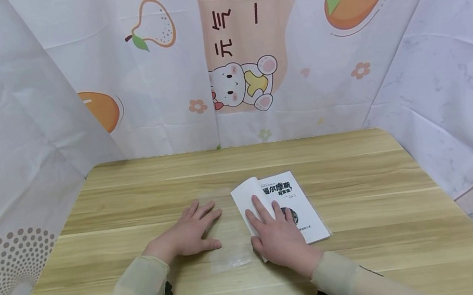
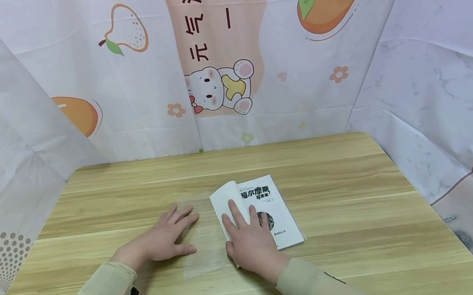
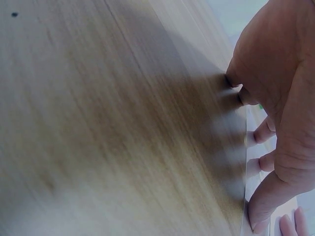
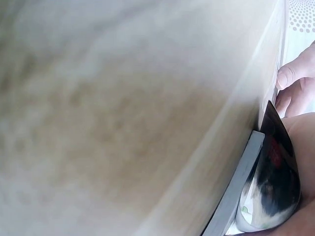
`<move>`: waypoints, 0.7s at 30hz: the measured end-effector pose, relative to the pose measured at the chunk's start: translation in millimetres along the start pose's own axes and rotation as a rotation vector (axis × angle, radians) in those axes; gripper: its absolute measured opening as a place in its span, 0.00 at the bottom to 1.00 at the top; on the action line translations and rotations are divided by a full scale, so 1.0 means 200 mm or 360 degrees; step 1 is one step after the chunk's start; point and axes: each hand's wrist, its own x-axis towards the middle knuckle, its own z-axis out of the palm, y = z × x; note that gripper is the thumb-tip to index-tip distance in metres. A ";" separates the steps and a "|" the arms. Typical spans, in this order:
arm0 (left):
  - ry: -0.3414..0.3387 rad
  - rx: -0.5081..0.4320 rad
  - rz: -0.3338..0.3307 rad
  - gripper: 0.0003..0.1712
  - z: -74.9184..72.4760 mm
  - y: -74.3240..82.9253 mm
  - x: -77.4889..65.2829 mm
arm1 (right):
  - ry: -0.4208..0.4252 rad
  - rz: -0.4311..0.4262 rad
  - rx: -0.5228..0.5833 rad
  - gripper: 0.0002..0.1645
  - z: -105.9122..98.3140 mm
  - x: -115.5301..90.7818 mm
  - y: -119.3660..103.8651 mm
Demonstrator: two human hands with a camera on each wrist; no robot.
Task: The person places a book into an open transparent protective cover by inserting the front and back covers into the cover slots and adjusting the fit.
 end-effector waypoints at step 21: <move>0.0013 0.0004 0.0005 0.46 0.01 0.00 0.00 | -0.0021 -0.0096 -0.0014 0.31 -0.02 0.02 0.01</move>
